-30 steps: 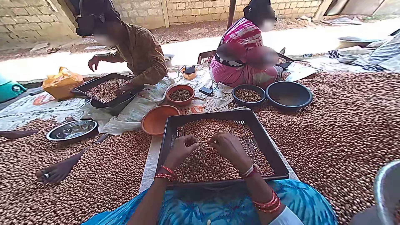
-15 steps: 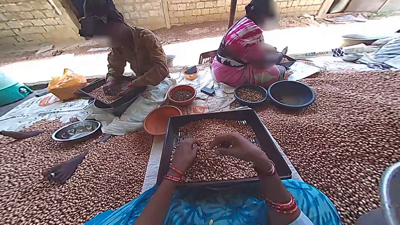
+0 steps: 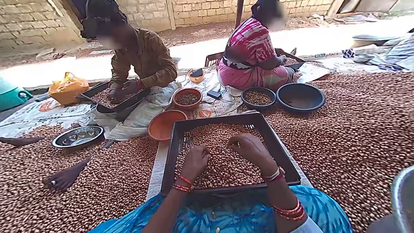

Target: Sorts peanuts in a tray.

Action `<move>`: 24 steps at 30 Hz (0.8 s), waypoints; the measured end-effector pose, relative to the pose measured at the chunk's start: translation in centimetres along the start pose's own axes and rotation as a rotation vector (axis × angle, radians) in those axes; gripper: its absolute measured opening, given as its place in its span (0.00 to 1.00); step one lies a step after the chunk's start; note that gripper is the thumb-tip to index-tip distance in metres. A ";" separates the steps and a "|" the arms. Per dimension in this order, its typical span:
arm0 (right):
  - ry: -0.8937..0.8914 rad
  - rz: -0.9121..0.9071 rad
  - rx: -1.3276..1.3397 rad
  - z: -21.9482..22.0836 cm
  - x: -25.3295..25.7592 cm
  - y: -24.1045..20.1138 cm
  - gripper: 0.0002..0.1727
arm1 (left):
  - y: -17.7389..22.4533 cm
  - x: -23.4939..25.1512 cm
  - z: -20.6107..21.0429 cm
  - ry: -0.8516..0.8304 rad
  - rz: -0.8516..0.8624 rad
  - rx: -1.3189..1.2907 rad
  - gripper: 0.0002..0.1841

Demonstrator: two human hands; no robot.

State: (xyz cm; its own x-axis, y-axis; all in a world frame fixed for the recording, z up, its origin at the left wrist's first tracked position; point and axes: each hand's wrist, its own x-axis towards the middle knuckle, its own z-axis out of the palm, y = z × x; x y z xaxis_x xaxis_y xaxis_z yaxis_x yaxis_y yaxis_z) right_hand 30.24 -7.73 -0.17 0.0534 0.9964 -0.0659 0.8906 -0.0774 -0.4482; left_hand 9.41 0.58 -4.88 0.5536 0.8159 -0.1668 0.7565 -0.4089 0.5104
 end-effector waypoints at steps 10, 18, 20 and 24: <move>-0.103 0.004 -0.141 1.5 0.3 -0.9 0.11 | -2.1 -2.9 -6.8 -0.343 0.441 -0.729 0.06; -0.174 0.060 -0.168 1.4 0.7 -0.7 0.13 | -4.1 0.4 -3.6 0.076 -0.149 0.125 0.15; -0.208 -0.056 -0.096 0.8 0.2 -0.2 0.12 | -3.9 0.7 -2.9 0.024 -0.179 0.219 0.17; -0.195 -0.598 0.501 -1.1 -1.6 1.2 0.08 | -3.9 1.3 -2.2 -0.009 -0.212 0.313 0.17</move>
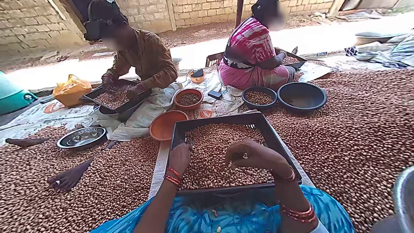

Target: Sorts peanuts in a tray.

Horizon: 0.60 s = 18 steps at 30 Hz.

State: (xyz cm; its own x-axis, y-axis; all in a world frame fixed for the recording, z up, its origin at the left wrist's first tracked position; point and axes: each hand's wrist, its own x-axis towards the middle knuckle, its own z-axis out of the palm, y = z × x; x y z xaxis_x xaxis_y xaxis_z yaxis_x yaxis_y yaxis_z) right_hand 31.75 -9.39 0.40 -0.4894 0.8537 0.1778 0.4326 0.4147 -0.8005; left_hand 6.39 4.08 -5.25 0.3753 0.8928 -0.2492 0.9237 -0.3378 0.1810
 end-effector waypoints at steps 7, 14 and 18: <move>0.292 0.473 -0.367 -1.0 0.2 1.2 0.11 | -0.6 0.3 0.1 0.008 0.013 -0.030 0.16; 0.209 0.746 -0.552 0.4 1.5 2.3 0.12 | -3.3 -1.5 -2.5 -0.559 0.676 -0.956 0.07; 0.166 0.755 -0.546 0.7 1.9 2.9 0.14 | 0.4 -2.4 -1.9 -0.090 0.510 -0.546 0.07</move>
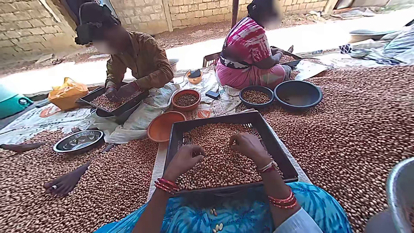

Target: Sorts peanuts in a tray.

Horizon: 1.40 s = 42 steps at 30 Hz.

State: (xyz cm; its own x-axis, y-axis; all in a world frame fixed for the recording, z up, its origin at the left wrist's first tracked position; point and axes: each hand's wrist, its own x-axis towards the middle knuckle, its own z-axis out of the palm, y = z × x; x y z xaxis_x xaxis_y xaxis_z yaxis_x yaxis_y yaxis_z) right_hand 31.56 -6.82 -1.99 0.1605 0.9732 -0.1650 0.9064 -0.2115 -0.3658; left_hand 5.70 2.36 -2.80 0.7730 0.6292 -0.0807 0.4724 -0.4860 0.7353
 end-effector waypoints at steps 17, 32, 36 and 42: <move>0.076 -0.469 0.333 -1.0 -1.5 0.0 0.11 | 0.7 0.2 1.4 0.037 0.020 -0.028 0.08; -0.116 -0.726 0.697 -2.1 -3.3 0.8 0.15 | -0.6 -1.1 -2.6 0.022 -0.655 0.462 0.16; 0.028 -0.330 0.397 -2.4 -3.3 2.9 0.16 | 0.6 0.0 0.9 -0.123 -0.751 0.589 0.23; -0.011 -0.043 0.196 -1.5 -3.3 3.0 0.11 | 1.1 0.9 4.1 0.002 -0.343 0.045 0.31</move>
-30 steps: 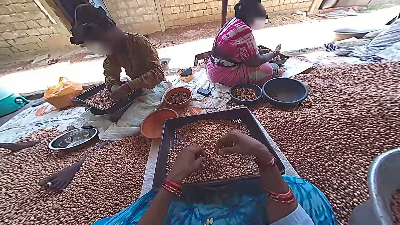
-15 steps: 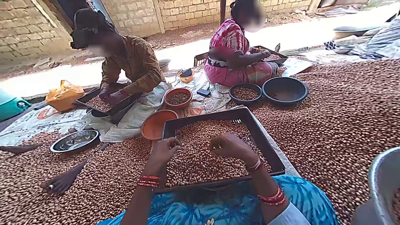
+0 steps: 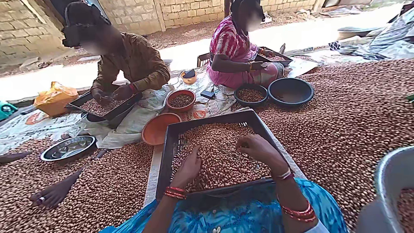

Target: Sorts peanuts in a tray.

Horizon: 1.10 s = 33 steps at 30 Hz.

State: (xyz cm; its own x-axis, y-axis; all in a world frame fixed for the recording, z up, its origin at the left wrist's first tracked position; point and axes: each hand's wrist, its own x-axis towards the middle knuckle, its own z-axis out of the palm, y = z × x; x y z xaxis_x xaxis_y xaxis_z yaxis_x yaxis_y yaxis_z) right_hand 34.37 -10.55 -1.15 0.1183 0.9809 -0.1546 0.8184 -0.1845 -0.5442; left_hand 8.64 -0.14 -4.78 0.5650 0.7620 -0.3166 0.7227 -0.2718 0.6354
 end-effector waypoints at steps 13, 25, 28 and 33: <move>-0.148 0.005 -0.223 2.8 1.5 -1.3 0.12 | -0.4 -1.0 -2.7 0.349 0.245 -0.052 0.11; 0.014 -0.474 0.318 1.3 -0.1 -1.5 0.09 | 1.2 -1.1 1.2 0.057 0.343 0.303 0.10; 0.064 -0.349 0.119 3.0 1.1 -2.6 0.11 | 0.5 -0.9 0.6 0.097 0.392 0.153 0.10; 0.091 -0.319 -0.072 5.5 2.2 -3.6 0.10 | -1.7 -0.4 -3.1 0.208 0.348 -0.469 0.13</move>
State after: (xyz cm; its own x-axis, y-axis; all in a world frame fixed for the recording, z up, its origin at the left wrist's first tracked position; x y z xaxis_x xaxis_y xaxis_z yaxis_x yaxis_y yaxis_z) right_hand 28.60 -8.09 -4.06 -0.1028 0.9906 0.0904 0.8593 0.1342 -0.4935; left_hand 5.99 1.85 -3.55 0.6124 0.7866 0.0791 0.2314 -0.2740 0.9335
